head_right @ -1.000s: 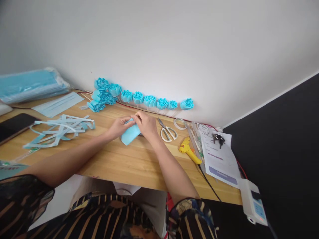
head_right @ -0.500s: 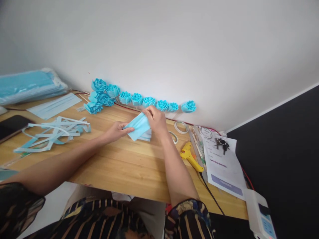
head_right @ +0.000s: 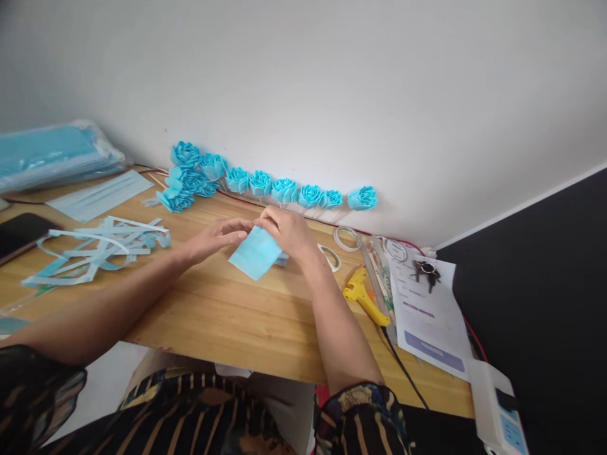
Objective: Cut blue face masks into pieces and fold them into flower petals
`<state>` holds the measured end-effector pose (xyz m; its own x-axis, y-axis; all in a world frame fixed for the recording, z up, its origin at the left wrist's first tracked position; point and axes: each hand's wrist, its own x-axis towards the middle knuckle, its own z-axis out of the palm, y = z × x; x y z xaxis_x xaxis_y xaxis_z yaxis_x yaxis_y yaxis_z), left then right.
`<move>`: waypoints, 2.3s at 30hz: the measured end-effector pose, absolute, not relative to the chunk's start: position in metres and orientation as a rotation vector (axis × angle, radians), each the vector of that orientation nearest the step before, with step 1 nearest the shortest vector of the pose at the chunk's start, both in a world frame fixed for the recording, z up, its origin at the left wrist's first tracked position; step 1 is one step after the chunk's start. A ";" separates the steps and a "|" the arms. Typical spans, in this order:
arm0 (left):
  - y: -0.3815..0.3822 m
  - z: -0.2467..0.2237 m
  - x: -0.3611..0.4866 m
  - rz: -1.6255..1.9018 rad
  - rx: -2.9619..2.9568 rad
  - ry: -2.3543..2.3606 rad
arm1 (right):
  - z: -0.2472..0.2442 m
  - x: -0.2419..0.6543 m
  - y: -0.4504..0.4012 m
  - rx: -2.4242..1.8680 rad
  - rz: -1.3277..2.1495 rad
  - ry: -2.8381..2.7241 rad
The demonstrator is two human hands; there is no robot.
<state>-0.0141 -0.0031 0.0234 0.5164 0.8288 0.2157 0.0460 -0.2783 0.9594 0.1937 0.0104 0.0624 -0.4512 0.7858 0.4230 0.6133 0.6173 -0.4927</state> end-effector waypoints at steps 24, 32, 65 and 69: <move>0.011 0.008 -0.009 1.495 1.099 0.705 | 0.017 0.148 0.005 -1.378 0.828 -1.797; 0.017 -0.002 -0.010 1.651 0.913 0.865 | 0.001 0.124 -0.014 -1.454 0.484 -1.983; 0.001 -0.003 0.000 1.283 1.796 1.106 | 0.034 0.149 -0.005 -1.141 0.574 -1.736; 0.003 -0.004 -0.001 1.234 1.693 1.044 | 0.038 0.159 0.001 -1.194 0.424 -1.712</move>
<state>-0.0008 0.0028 -0.0043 0.1915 0.9258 0.3261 0.1682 -0.3582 0.9183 0.1589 0.0010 0.0378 -0.0496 0.8583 0.5107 0.5204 0.4586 -0.7203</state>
